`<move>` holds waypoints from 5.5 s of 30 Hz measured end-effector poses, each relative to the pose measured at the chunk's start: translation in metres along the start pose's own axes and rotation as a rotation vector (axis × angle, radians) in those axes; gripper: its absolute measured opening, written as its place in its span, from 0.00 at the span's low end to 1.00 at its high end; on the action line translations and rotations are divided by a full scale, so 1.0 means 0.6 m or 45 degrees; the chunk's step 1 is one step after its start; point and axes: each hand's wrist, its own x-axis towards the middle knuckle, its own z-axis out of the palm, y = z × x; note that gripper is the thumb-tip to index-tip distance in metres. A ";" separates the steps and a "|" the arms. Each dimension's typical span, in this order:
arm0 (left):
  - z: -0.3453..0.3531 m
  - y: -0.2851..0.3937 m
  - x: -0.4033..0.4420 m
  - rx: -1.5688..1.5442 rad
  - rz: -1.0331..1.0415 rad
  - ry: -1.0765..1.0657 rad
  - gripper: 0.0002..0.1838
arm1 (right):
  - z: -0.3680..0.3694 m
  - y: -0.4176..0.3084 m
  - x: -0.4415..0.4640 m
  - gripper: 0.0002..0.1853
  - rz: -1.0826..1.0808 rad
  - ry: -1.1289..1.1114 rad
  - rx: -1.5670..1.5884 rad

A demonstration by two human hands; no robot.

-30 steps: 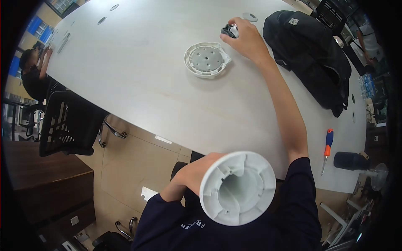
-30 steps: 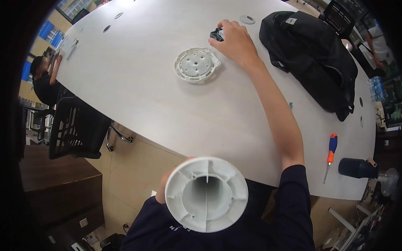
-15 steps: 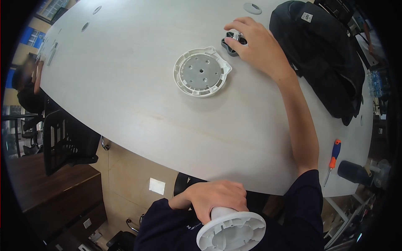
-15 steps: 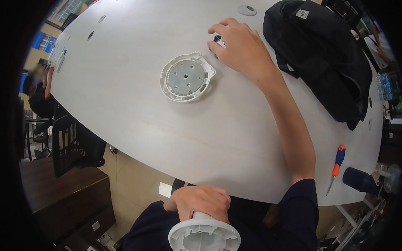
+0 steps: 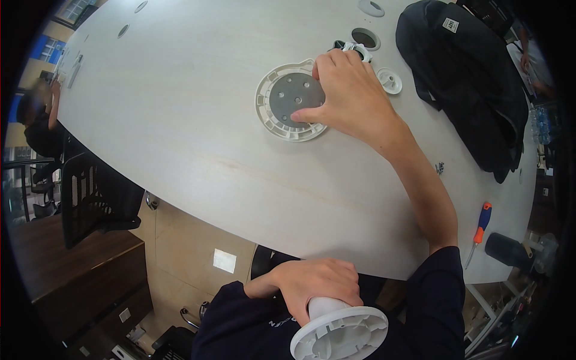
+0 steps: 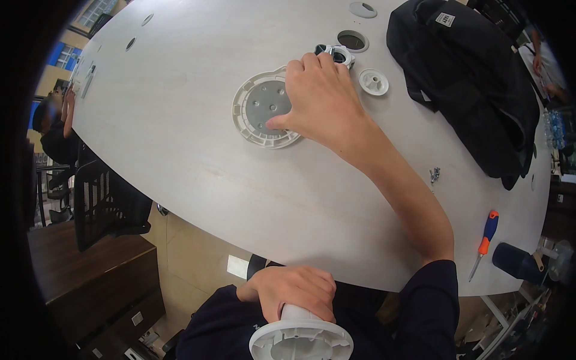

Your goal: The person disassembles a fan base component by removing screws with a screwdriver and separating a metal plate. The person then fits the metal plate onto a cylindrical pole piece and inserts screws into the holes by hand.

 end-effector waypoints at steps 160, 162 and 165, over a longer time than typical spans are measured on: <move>0.138 0.083 -0.012 -0.469 0.002 0.778 0.31 | 0.295 -0.029 -1.101 0.30 1.049 -2.033 1.389; 0.134 0.093 -0.007 -0.549 -0.067 0.799 0.34 | 0.277 -0.032 -1.080 0.29 0.931 -2.070 1.271; 0.129 0.102 -0.005 -0.593 -0.127 0.854 0.39 | 0.263 -0.042 -1.053 0.28 0.800 -2.098 1.149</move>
